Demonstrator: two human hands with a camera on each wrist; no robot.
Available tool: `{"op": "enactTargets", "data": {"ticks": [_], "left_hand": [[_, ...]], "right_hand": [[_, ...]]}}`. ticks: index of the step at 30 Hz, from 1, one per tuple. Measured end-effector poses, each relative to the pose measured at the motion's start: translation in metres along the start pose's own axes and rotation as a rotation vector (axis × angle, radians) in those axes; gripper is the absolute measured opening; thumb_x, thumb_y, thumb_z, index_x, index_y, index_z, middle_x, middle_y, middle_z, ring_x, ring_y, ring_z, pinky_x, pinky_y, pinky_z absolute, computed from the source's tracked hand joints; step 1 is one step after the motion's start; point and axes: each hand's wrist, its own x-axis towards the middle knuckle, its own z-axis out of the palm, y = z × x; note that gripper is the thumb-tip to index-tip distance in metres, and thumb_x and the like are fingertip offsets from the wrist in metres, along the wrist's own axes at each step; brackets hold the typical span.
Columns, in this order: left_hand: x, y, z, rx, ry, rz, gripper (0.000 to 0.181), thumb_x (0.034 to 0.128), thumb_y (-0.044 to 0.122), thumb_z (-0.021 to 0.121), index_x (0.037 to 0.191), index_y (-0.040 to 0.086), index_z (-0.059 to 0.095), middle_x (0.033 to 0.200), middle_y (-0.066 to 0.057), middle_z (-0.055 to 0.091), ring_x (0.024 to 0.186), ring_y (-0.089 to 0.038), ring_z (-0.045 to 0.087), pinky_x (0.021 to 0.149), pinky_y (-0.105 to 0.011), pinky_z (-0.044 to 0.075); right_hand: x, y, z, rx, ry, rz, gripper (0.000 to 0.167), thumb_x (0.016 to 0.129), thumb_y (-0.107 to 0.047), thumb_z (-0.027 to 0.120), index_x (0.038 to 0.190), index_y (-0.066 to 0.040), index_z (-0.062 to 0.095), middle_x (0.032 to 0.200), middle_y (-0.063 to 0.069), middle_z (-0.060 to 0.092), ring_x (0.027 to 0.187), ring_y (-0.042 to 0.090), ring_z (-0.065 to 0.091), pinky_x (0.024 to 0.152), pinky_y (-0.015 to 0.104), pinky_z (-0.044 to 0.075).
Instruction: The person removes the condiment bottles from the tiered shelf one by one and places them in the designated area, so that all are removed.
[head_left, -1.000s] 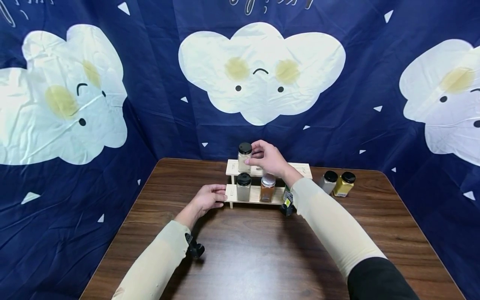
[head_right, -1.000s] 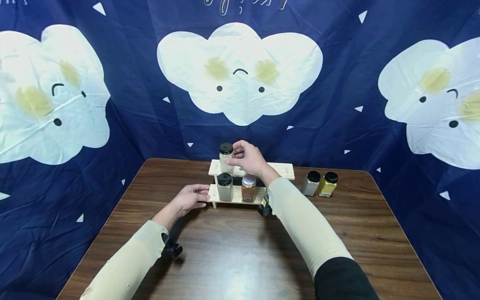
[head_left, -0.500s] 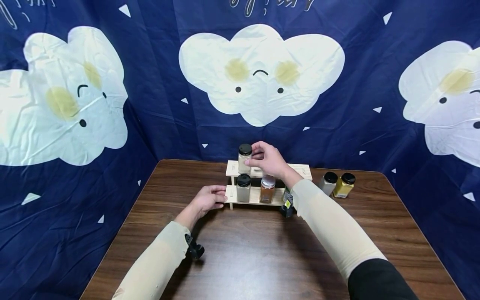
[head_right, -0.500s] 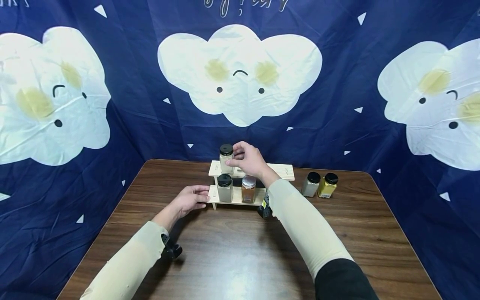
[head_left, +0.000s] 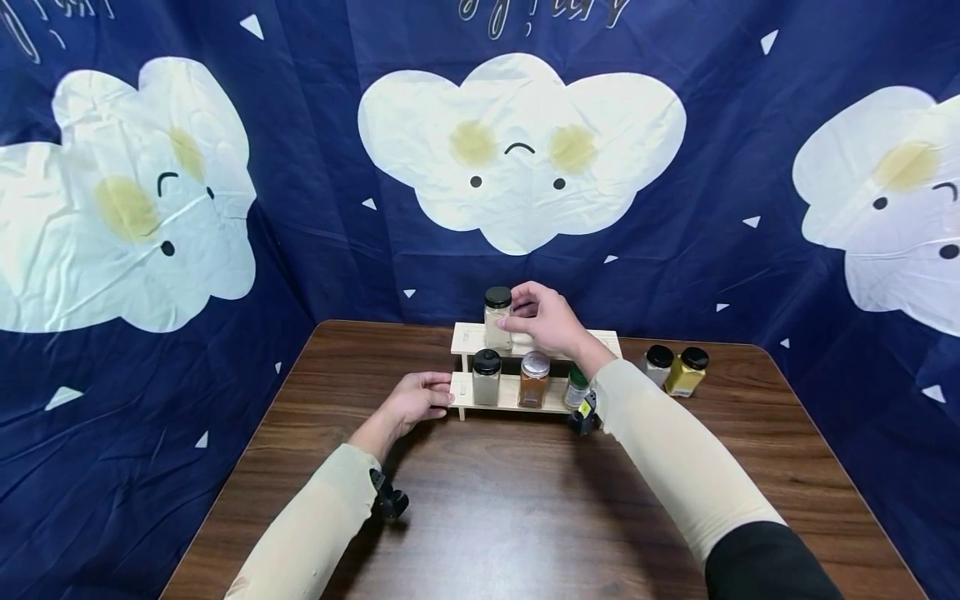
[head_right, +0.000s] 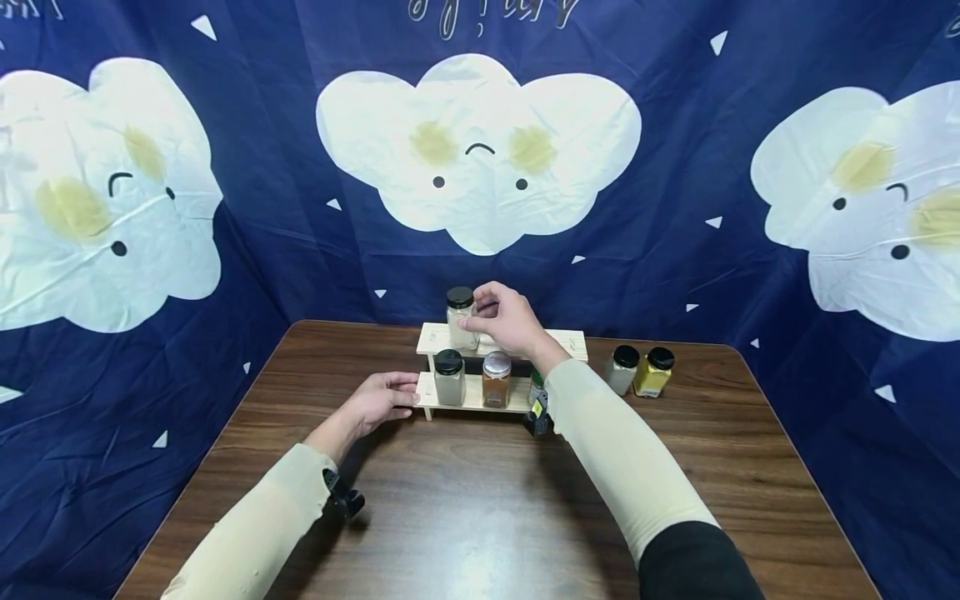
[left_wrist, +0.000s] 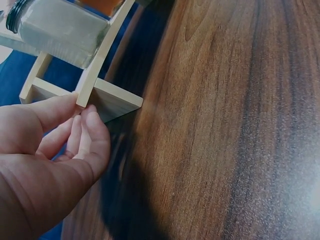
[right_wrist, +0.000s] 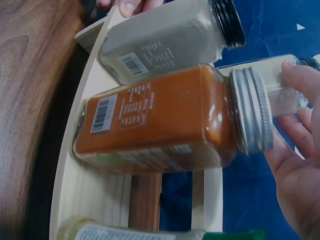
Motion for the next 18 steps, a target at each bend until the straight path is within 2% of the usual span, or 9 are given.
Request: {"op": "enactTargets", "data": {"ticks": [9,18], "left_hand": [[0.001,-0.002,0.0,0.009,-0.002,0.008,0.051,0.0925,-0.007,0.066,0.141,-0.008,0.051,0.114,-0.013,0.066,0.084,-0.011,0.065,0.07,-0.026,0.059],[0.0,-0.001,0.0,0.013,0.002,-0.005,0.051,0.0919,-0.008,0.066,0.141,-0.007,0.052,0.118,-0.015,0.066,0.085,-0.012,0.065,0.07,-0.026,0.059]], "right_hand": [[-0.006,0.002,-0.015,0.017,0.026,-0.028,0.047,0.086,-0.019,0.085,0.123,-0.005,0.06,0.117,0.014,0.067,0.107,0.029,0.068,0.093,0.04,0.056],[-0.014,0.002,-0.033,0.043,0.04,-0.015,0.048,0.087,-0.017,0.084,0.126,-0.004,0.059,0.119,0.016,0.066,0.111,0.031,0.066,0.094,0.041,0.054]]}}
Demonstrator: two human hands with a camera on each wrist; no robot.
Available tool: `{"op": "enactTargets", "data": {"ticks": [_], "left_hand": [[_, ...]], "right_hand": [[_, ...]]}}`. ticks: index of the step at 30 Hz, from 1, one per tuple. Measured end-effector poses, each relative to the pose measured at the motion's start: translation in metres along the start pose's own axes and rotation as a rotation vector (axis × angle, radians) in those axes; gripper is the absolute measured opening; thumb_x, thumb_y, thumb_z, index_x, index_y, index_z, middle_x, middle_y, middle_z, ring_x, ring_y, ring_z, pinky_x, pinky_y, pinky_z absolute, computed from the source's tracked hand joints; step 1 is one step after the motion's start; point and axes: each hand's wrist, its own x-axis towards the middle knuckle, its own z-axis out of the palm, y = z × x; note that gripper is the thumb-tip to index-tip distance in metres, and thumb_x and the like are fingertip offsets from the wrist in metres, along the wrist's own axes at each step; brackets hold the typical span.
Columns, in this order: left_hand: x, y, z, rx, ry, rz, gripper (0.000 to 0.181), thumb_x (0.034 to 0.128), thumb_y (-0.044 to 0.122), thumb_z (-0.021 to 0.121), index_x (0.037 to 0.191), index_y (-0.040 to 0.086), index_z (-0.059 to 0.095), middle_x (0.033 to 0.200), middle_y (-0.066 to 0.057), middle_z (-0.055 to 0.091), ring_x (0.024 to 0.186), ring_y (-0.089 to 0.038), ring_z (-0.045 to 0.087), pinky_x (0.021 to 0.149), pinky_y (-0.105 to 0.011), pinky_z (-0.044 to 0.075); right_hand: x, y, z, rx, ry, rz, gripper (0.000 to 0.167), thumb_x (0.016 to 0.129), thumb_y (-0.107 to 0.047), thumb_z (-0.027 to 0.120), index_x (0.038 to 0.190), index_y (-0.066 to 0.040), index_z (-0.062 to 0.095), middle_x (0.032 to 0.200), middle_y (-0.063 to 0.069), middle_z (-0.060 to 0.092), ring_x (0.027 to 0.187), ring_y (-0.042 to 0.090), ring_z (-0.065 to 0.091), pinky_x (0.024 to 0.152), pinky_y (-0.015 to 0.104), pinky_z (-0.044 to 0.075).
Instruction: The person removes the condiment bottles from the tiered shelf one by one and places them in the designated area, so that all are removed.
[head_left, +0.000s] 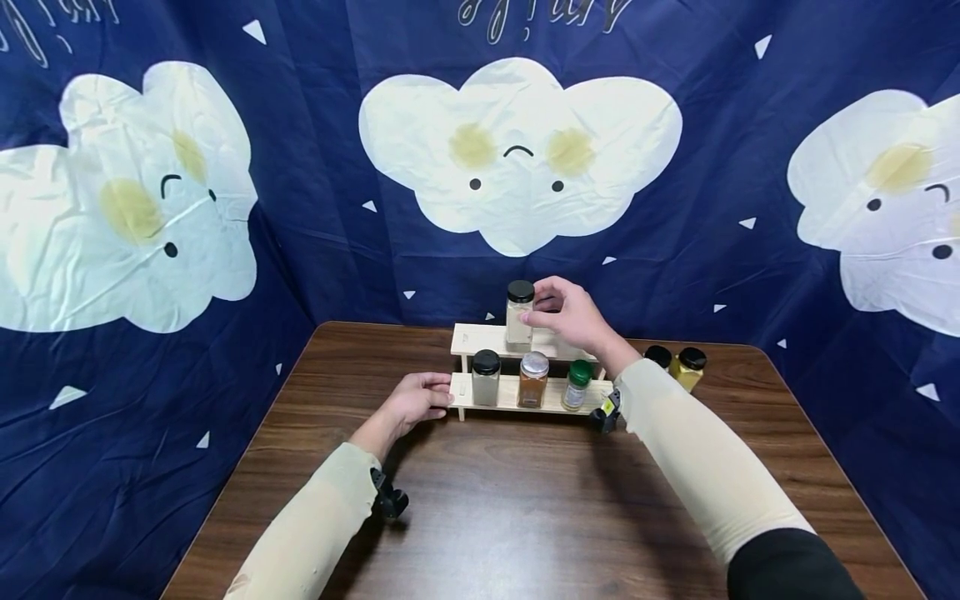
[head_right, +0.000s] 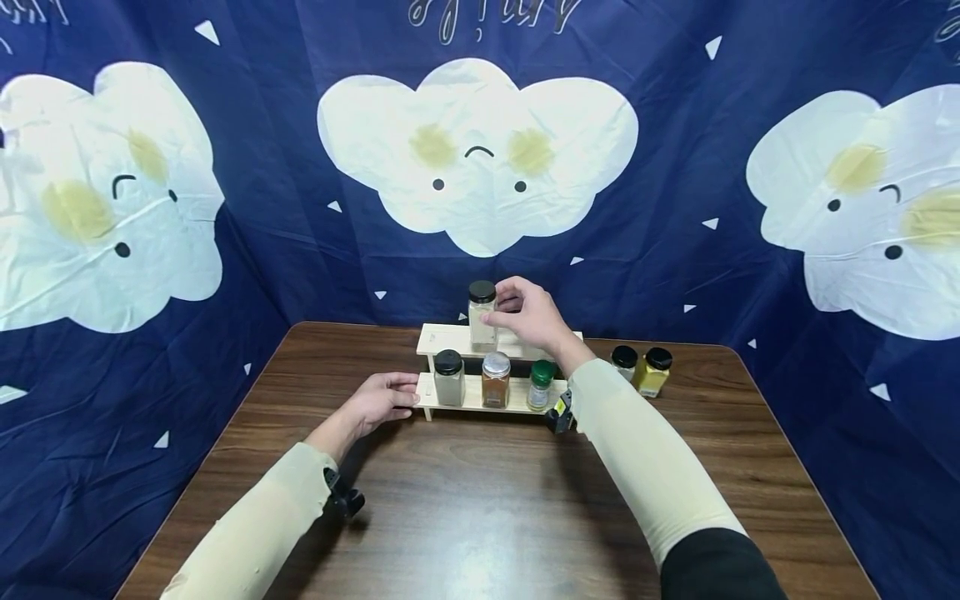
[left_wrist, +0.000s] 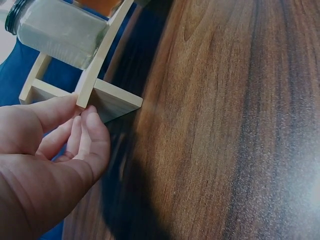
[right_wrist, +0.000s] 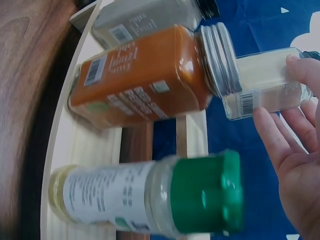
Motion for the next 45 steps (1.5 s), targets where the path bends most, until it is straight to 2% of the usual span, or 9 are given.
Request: {"op": "enactTargets", "data": {"ticks": [6,14,20,25,31,39,45], "left_hand": [[0.001,0.003,-0.001,0.006,-0.007,-0.003,0.052,0.0928,-0.007,0.066,0.142,-0.008,0.051,0.124,-0.018,0.064,0.087,-0.012,0.065,0.072,-0.026,0.059],[0.0,0.0,-0.001,0.012,-0.008,0.012,0.052,0.0923,-0.007,0.067,0.142,-0.008,0.051,0.119,-0.015,0.064,0.085,-0.012,0.064,0.074,-0.029,0.06],[0.0,-0.001,0.0,0.008,0.0,0.012,0.051,0.0925,-0.007,0.066,0.142,-0.007,0.052,0.119,-0.015,0.064,0.085,-0.011,0.064,0.071,-0.027,0.059],[0.001,-0.002,-0.001,0.01,-0.001,0.015,0.051,0.0925,-0.007,0.067,0.141,-0.008,0.052,0.118,-0.015,0.063,0.085,-0.012,0.064,0.07,-0.026,0.058],[0.001,-0.001,0.0,0.007,-0.005,0.014,0.051,0.0929,-0.006,0.066,0.142,-0.007,0.052,0.119,-0.014,0.063,0.086,-0.012,0.064,0.07,-0.025,0.058],[0.0,-0.001,-0.001,0.0,-0.004,0.014,0.052,0.0933,-0.006,0.066,0.143,-0.007,0.051,0.12,-0.015,0.063,0.086,-0.011,0.064,0.073,-0.028,0.059],[0.001,-0.002,0.0,-0.001,-0.009,0.02,0.052,0.0929,-0.006,0.066,0.142,-0.008,0.051,0.118,-0.014,0.064,0.085,-0.011,0.064,0.072,-0.027,0.059]], "right_hand": [[-0.004,0.004,-0.016,0.031,0.018,0.007,0.05,0.087,-0.016,0.083,0.129,-0.003,0.058,0.124,0.017,0.066,0.114,0.031,0.064,0.097,0.041,0.053],[-0.017,0.009,-0.041,0.015,0.063,0.001,0.054,0.089,-0.016,0.081,0.134,-0.001,0.057,0.128,0.018,0.065,0.114,0.028,0.064,0.091,0.025,0.055],[-0.031,0.014,-0.066,-0.003,0.105,0.003,0.053,0.089,-0.014,0.081,0.135,-0.002,0.057,0.125,0.018,0.066,0.106,0.013,0.065,0.086,0.017,0.055],[-0.041,0.02,-0.086,0.005,0.129,-0.028,0.054,0.09,-0.011,0.079,0.137,-0.001,0.056,0.119,0.008,0.068,0.101,0.003,0.066,0.085,0.016,0.056],[-0.057,0.025,-0.108,0.0,0.158,-0.032,0.054,0.091,-0.013,0.079,0.139,-0.002,0.058,0.113,-0.009,0.068,0.101,-0.001,0.067,0.085,0.015,0.056],[-0.078,0.034,-0.136,-0.05,0.205,0.013,0.053,0.092,-0.01,0.078,0.14,-0.003,0.058,0.11,-0.018,0.066,0.098,-0.004,0.066,0.083,0.013,0.054],[-0.095,0.049,-0.159,-0.049,0.241,-0.024,0.046,0.09,0.0,0.077,0.133,-0.003,0.061,0.105,-0.023,0.068,0.092,-0.003,0.067,0.078,0.012,0.054]]}}
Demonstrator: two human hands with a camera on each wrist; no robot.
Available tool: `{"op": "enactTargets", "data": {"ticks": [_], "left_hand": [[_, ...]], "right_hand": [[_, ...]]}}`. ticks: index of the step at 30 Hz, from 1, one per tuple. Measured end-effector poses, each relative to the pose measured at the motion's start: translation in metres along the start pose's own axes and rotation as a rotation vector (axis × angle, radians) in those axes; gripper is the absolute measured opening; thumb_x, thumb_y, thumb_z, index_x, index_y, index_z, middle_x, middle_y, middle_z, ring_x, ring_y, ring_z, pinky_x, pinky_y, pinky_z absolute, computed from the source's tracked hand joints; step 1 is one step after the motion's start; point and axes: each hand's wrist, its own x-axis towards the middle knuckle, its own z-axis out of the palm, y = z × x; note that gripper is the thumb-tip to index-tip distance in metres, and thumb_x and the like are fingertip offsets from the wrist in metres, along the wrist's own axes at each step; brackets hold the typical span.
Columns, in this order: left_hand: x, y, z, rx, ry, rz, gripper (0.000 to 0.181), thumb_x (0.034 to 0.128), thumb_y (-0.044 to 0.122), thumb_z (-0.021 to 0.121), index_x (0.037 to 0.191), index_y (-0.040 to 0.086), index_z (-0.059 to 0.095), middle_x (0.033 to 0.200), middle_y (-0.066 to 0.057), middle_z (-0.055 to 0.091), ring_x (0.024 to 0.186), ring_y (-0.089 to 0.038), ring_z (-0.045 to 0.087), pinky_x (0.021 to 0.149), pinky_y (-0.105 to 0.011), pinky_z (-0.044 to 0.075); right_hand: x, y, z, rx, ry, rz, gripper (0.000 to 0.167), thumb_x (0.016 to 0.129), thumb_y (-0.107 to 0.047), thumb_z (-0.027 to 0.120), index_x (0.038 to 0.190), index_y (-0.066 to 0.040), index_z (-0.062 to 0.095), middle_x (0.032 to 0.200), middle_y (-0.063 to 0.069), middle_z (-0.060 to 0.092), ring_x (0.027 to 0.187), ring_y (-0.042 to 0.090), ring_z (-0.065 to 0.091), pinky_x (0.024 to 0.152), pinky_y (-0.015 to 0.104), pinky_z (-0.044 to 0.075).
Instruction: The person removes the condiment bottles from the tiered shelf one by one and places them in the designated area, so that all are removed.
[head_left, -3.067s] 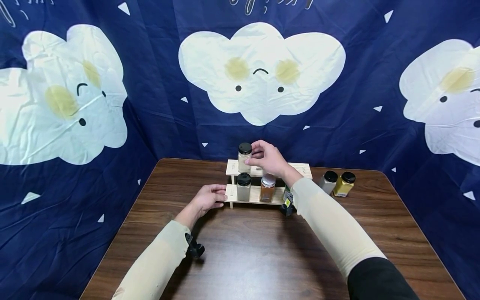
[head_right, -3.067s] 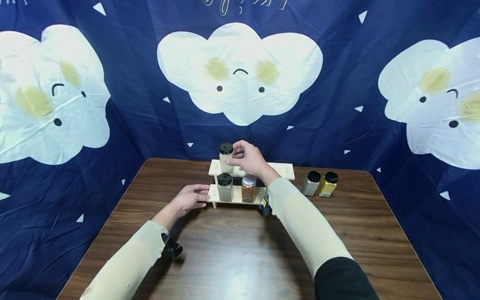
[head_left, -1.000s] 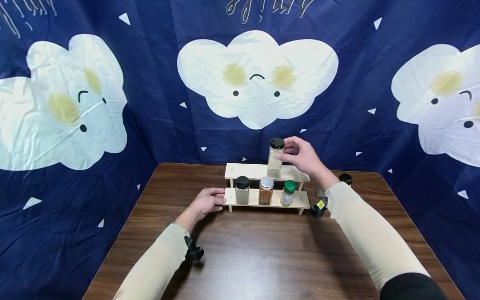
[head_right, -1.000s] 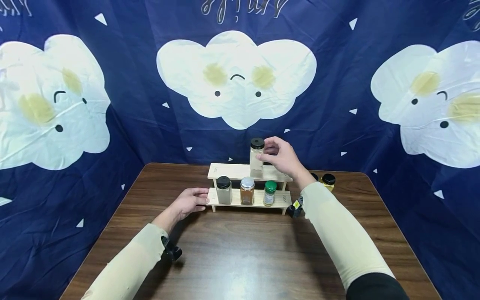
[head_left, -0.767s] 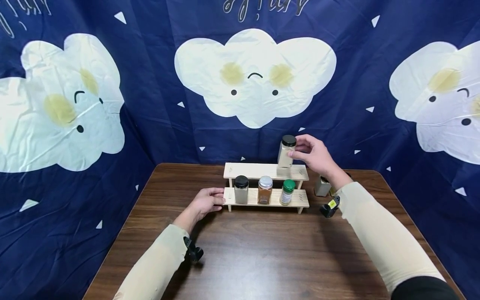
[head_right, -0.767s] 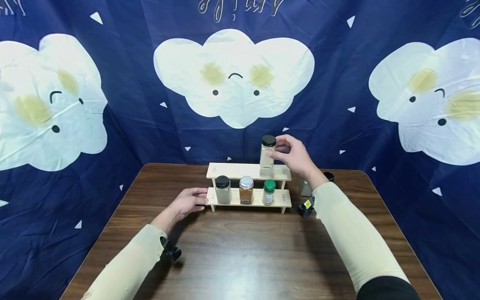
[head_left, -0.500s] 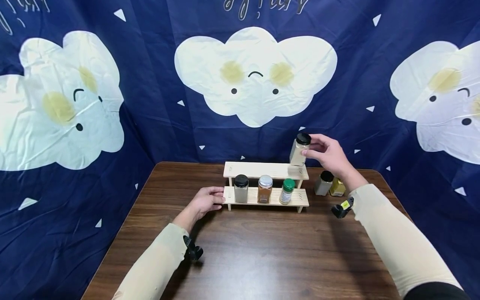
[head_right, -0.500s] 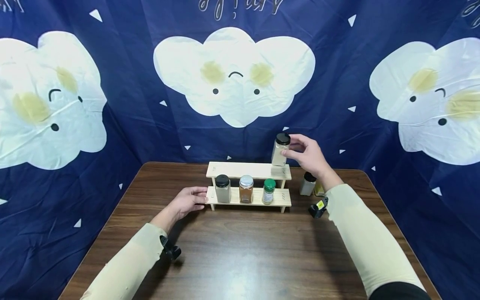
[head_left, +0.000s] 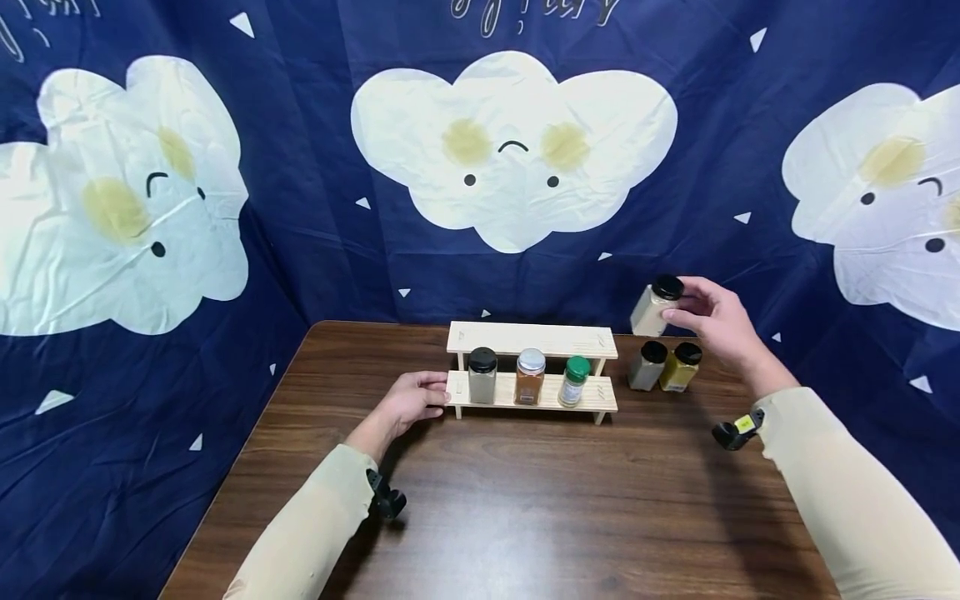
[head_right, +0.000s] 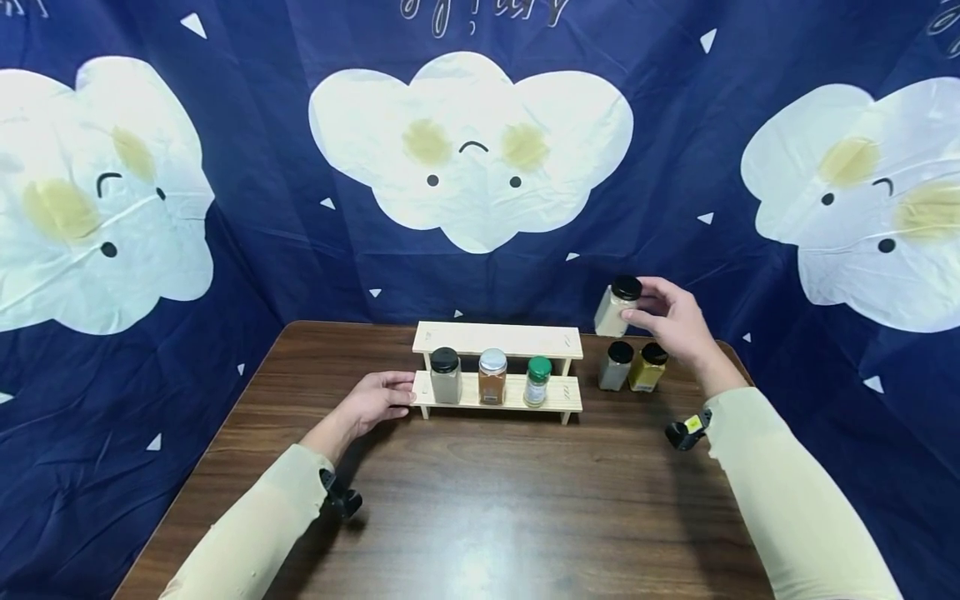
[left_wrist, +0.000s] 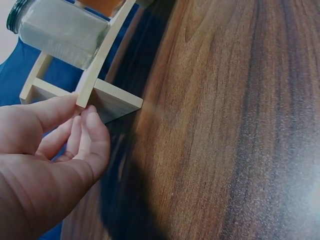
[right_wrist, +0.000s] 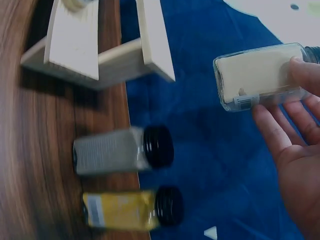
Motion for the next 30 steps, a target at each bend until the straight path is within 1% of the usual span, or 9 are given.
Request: {"op": "enactTargets", "data": {"ticks": [6,12,15,19,21,23,26,29,30], "left_hand": [[0.0,0.0,0.001,-0.005,0.009,-0.02,0.052,0.0923,-0.007,0.066,0.142,-0.006,0.052,0.115,-0.012,0.063,0.084,-0.011,0.064,0.072,-0.026,0.059],[0.001,0.0,0.001,-0.006,0.01,-0.013,0.051,0.0922,-0.007,0.067,0.142,-0.007,0.052,0.117,-0.013,0.063,0.084,-0.012,0.064,0.071,-0.026,0.059],[0.001,0.0,0.001,-0.004,0.009,-0.015,0.051,0.0928,-0.007,0.067,0.142,-0.006,0.052,0.118,-0.013,0.062,0.085,-0.012,0.064,0.071,-0.026,0.059],[0.001,0.0,0.001,-0.003,0.009,-0.015,0.051,0.0926,-0.007,0.066,0.142,-0.007,0.052,0.116,-0.013,0.062,0.085,-0.012,0.064,0.071,-0.026,0.059],[0.001,0.0,0.001,-0.004,0.008,-0.015,0.051,0.0923,-0.008,0.066,0.142,-0.008,0.052,0.116,-0.013,0.063,0.085,-0.012,0.064,0.071,-0.026,0.059],[0.001,0.0,0.0,-0.008,0.009,-0.017,0.052,0.0919,-0.008,0.067,0.141,-0.008,0.052,0.115,-0.012,0.063,0.084,-0.012,0.064,0.071,-0.026,0.059],[0.0,0.0,0.0,-0.009,0.005,-0.015,0.052,0.092,-0.007,0.067,0.142,-0.008,0.051,0.116,-0.013,0.063,0.084,-0.011,0.064,0.071,-0.027,0.059],[0.0,0.0,0.001,-0.011,0.005,-0.013,0.052,0.0922,-0.007,0.067,0.142,-0.008,0.051,0.117,-0.014,0.062,0.084,-0.011,0.064,0.071,-0.026,0.059],[0.0,0.001,0.001,-0.011,0.006,-0.013,0.052,0.0922,-0.007,0.067,0.142,-0.008,0.051,0.118,-0.014,0.062,0.084,-0.011,0.063,0.071,-0.026,0.059]], "right_hand": [[-0.015,0.015,-0.028,-0.081,0.032,0.021,0.042,0.092,-0.004,0.076,0.131,-0.007,0.06,0.105,-0.024,0.064,0.092,-0.009,0.064,0.077,0.007,0.052],[-0.025,0.028,-0.047,-0.129,0.059,0.028,0.038,0.093,-0.003,0.074,0.127,-0.01,0.059,0.103,-0.027,0.062,0.092,-0.013,0.061,0.078,0.004,0.049],[-0.028,0.034,-0.056,-0.121,0.074,0.033,0.037,0.093,-0.002,0.073,0.126,-0.011,0.059,0.103,-0.027,0.061,0.09,-0.013,0.061,0.077,0.003,0.048],[-0.031,0.041,-0.067,-0.082,0.088,0.053,0.038,0.092,0.002,0.072,0.125,-0.014,0.06,0.103,-0.025,0.062,0.09,-0.012,0.061,0.076,0.004,0.049],[-0.032,0.044,-0.072,-0.092,0.095,0.073,0.039,0.093,0.001,0.072,0.124,-0.019,0.059,0.103,-0.027,0.061,0.09,-0.012,0.06,0.075,0.004,0.048],[-0.033,0.047,-0.077,-0.107,0.102,0.094,0.039,0.093,-0.001,0.072,0.125,-0.02,0.058,0.103,-0.027,0.06,0.09,-0.013,0.059,0.073,0.005,0.048],[-0.035,0.053,-0.082,-0.133,0.111,0.121,0.04,0.094,-0.004,0.072,0.129,-0.018,0.057,0.102,-0.029,0.058,0.09,-0.015,0.057,0.071,0.004,0.047],[-0.038,0.059,-0.084,-0.153,0.114,0.13,0.04,0.094,-0.006,0.072,0.131,-0.012,0.057,0.1,-0.031,0.058,0.088,-0.016,0.056,0.071,0.004,0.046],[-0.039,0.061,-0.085,-0.163,0.113,0.129,0.04,0.094,-0.006,0.072,0.131,-0.011,0.057,0.099,-0.032,0.058,0.087,-0.016,0.056,0.07,0.004,0.046]]}}
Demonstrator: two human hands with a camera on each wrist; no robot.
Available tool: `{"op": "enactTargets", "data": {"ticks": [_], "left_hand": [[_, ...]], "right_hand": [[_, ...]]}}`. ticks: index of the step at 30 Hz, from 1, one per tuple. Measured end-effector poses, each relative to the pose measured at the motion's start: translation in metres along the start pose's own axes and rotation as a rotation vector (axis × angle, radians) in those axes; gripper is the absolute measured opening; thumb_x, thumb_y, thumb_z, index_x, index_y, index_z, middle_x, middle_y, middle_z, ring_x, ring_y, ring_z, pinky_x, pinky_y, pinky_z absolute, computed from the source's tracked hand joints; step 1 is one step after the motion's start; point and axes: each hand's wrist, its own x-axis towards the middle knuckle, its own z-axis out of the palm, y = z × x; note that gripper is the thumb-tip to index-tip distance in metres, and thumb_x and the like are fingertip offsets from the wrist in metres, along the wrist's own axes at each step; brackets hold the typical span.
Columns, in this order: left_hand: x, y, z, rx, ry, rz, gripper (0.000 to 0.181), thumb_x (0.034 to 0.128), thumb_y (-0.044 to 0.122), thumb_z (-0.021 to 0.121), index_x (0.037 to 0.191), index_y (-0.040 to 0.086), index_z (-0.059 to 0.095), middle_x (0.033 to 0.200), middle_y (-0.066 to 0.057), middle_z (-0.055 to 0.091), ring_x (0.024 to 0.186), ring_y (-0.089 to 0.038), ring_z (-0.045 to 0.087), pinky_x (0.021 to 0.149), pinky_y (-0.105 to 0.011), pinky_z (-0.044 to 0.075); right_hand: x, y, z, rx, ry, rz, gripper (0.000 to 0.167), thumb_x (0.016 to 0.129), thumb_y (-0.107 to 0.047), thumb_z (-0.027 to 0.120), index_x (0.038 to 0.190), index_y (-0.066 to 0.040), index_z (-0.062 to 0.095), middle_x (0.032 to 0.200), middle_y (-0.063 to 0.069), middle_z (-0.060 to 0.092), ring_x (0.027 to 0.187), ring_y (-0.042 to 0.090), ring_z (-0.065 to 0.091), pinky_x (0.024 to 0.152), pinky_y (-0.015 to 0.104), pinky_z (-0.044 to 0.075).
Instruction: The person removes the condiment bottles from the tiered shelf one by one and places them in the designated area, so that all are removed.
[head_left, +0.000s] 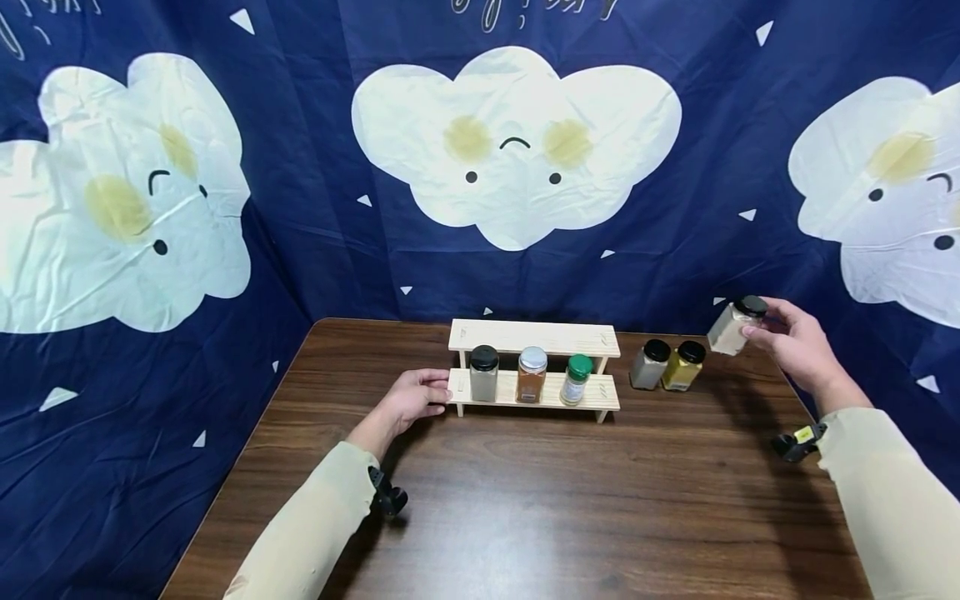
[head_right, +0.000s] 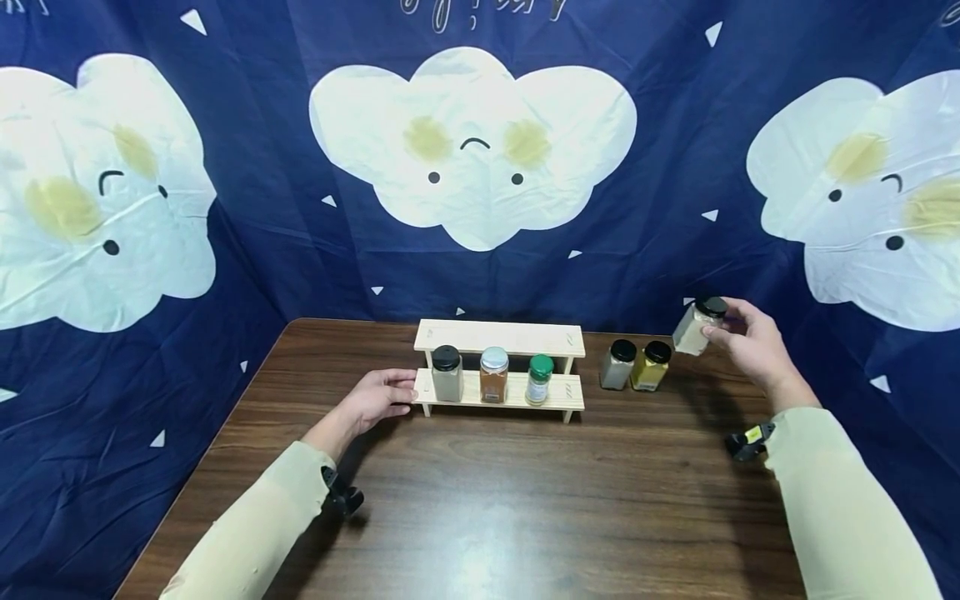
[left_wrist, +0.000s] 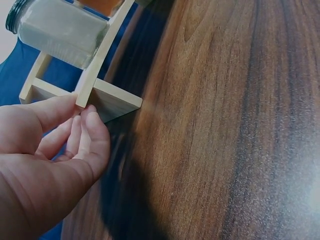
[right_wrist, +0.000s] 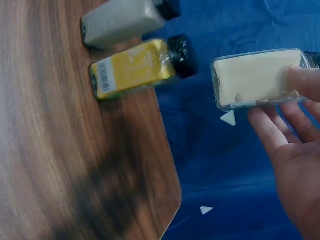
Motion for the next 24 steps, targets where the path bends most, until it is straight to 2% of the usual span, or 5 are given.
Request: {"op": "enactTargets", "data": {"ticks": [8,17,24], "left_hand": [[0.002,-0.002,0.001,-0.004,-0.002,0.006,0.052,0.0923,-0.008,0.066,0.142,-0.008,0.051,0.114,-0.012,0.063,0.082,-0.011,0.064,0.07,-0.024,0.058],[0.002,-0.003,0.0,-0.009,-0.011,0.014,0.052,0.0927,-0.007,0.066,0.143,-0.008,0.051,0.117,-0.013,0.064,0.083,-0.01,0.064,0.071,-0.025,0.058],[0.0,-0.002,-0.002,-0.032,-0.013,0.006,0.053,0.0926,-0.007,0.066,0.143,-0.007,0.051,0.115,-0.012,0.064,0.083,-0.01,0.064,0.071,-0.025,0.058]], "right_hand": [[-0.007,0.021,0.005,-0.065,-0.011,0.002,0.049,0.093,-0.007,0.072,0.135,0.007,0.05,0.096,-0.032,0.055,0.084,-0.015,0.055,0.071,0.004,0.045],[-0.013,0.041,0.016,-0.138,-0.052,-0.007,0.051,0.094,-0.008,0.072,0.137,0.01,0.05,0.096,-0.036,0.052,0.084,-0.018,0.053,0.071,0.004,0.043],[-0.019,0.052,0.028,-0.134,-0.077,0.007,0.051,0.095,-0.006,0.071,0.138,0.011,0.05,0.099,-0.026,0.056,0.087,-0.016,0.053,0.072,0.006,0.046]]}}
